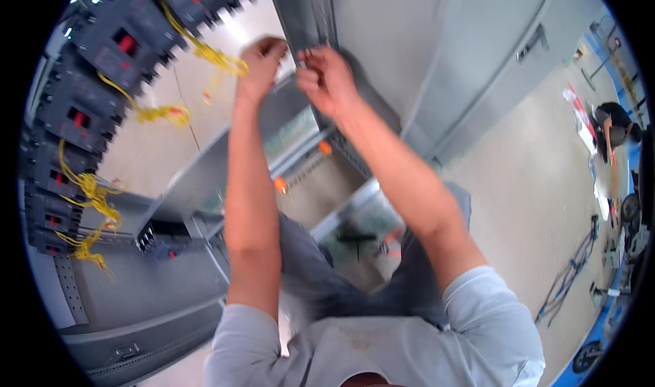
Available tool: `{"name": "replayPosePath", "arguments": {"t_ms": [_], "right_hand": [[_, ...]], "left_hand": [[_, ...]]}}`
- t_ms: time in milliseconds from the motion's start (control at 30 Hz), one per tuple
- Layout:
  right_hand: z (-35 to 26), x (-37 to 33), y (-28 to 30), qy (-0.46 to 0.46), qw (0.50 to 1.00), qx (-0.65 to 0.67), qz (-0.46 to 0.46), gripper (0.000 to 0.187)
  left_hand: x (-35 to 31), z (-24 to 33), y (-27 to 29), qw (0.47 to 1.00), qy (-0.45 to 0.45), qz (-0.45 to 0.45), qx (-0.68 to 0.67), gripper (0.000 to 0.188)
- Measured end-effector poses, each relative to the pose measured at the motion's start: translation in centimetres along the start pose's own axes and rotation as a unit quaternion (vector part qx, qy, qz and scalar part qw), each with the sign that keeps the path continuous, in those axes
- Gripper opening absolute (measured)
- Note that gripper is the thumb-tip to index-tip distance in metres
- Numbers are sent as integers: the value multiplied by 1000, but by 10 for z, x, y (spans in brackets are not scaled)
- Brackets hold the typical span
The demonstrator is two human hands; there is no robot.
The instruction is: The person sits on the floor in front of an open electrical panel and organizes wires using zip ties and pliers. They repeatedly bundle wires, secure them with zip ties, and trim the excess ends.
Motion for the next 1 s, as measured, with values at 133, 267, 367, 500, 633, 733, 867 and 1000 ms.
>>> {"name": "replayPosePath", "arguments": {"t_ms": [133,267,367,500,633,733,867,1000], "right_hand": [[-39,-64,18,101,986,-132,21,38],[7,-126,81,-216,879,-371,-208,42],[45,-177,150,-309,712,-606,-173,39],[108,-230,372,-313,422,-848,-71,23],[146,-284,484,-192,415,-885,92,22],[168,-304,490,-148,420,-886,131,23],[186,-295,509,-147,436,-876,144,28],[203,-296,516,-155,352,-915,126,20]], "left_hand": [[-28,7,1,991,-80,16,107,32],[-117,72,29,981,-146,23,126,14],[-158,61,22,986,-103,-25,127,13],[-173,80,24,977,-91,-86,172,13],[-185,63,34,977,-159,-78,117,11],[-206,70,36,959,-183,-97,191,12],[-211,51,47,954,-142,-155,214,16],[-206,47,43,953,-133,-156,221,14]]}}
Point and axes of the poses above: each hand's wrist, its own x-axis towards the middle knuckle, its own y-axis out of the back of the hand, z = x × y, the point moved 4 cm from there along x, towards the middle knuckle, and after that the axes turned 11 degrees about z, right-handed, at the moved point
